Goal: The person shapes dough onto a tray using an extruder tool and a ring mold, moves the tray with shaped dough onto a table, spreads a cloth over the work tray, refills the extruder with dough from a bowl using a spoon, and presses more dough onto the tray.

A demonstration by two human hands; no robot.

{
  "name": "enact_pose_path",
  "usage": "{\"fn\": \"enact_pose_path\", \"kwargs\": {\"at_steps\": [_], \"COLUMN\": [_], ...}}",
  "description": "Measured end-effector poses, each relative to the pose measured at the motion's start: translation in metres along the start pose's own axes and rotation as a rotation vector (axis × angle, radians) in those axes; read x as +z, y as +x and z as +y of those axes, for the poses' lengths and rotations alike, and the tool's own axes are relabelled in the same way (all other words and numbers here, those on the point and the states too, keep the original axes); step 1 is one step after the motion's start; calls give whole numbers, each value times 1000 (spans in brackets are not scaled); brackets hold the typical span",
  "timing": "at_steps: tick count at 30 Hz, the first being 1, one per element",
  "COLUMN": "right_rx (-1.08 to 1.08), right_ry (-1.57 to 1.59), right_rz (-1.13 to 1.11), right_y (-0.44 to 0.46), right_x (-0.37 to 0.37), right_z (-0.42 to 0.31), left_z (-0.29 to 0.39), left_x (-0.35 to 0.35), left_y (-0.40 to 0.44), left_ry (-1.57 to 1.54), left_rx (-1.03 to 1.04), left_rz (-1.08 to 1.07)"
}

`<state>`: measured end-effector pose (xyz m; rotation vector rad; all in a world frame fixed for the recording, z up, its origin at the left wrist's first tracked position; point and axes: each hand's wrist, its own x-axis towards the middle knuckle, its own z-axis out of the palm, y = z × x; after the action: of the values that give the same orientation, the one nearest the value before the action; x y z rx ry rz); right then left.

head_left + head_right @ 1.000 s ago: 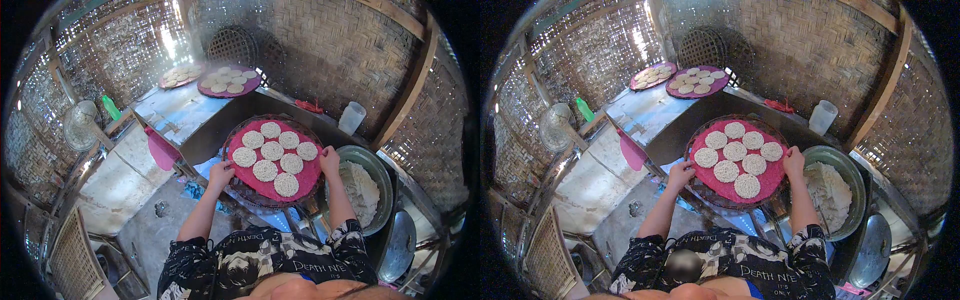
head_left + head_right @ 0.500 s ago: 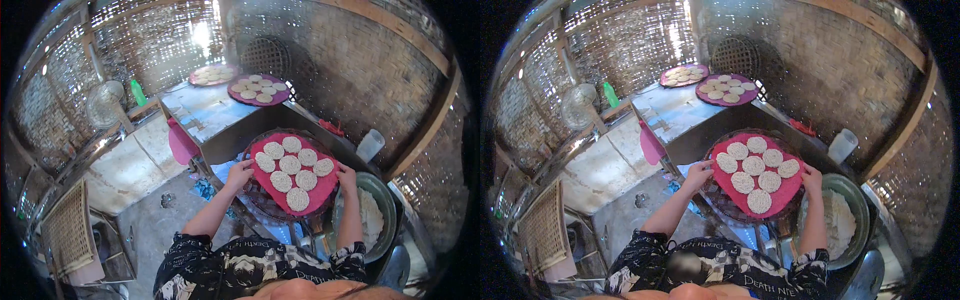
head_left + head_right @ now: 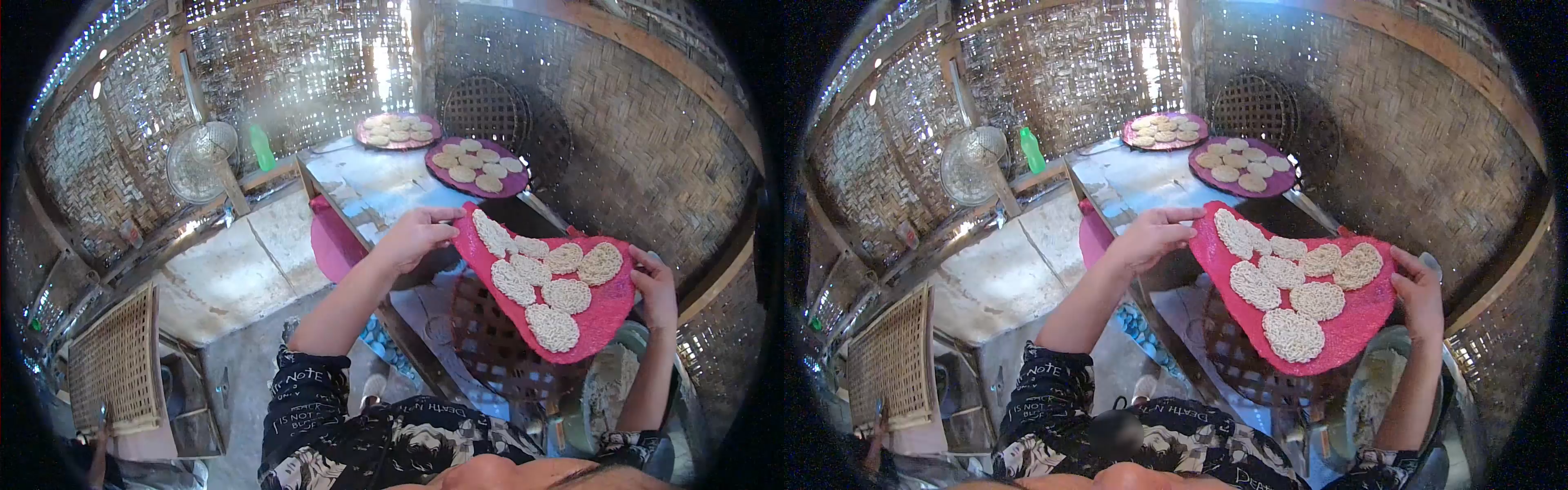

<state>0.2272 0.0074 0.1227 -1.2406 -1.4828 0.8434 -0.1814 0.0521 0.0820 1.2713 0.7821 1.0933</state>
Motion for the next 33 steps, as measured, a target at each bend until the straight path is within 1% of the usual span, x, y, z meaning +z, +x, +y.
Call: {"fn": "enact_pose_path", "kwargs": {"at_steps": [2, 4, 6, 8, 11, 13, 15, 17, 18, 19, 21, 23, 24, 26, 31, 33], "right_rx": [-17, -21, -65, -80, -99, -108, -150, -126, -198, -270, -225, -202, -149, -143, -54, -122], "right_ry": [-7, -11, -25, -42, 53, 25, -178, -172, -228, -285, -334, -441, -457, -460, -513, -506], "right_rz": [-6, 10, -35, -64, -70, 3, 58, 88, 139, 187, 167, 177, 158, 142, 126, 189], "right_y": [14, 28, 50, 75, 130, 158, 197, 207, 215, 218, 218, 222, 225, 224, 216, 219], "right_x": [26, 68, 121, 172, 240, 285, 316, 349, 362, 374, 386, 397, 400, 406, 419, 421], "right_z": [-16, -37, -54, -53, -14, 13, 72, 88, 108, 112, 122, 139, 145, 147, 140, 151], "left_z": [18, 34, 49, 55, 49, 27, 16, -10, -14, -19, -46, -56, -66, -83, -78, -90], "left_x": [-36, -81, -128, -176, -248, -296, -322, -356, -363, -368, -392, -405, -414, -440, -449, -459], "left_y": [3, 10, 18, 27, 47, 68, 80, 98, 100, 102, 115, 119, 123, 135, 142, 150], "left_ry": [-9, -29, 46, 101, 206, 265, 325, 487, 520, 551, 535, 502, 398, 322, 229, 218], "left_rx": [20, 47, 45, 48, 29, 42, 54, 75, 45, 15, 41, -70, -48, -63, -155, -150], "left_rz": [6, 6, 22, 58, 152, 202, 256, 341, 346, 355, 378, 411, 432, 463, 508, 495]}}
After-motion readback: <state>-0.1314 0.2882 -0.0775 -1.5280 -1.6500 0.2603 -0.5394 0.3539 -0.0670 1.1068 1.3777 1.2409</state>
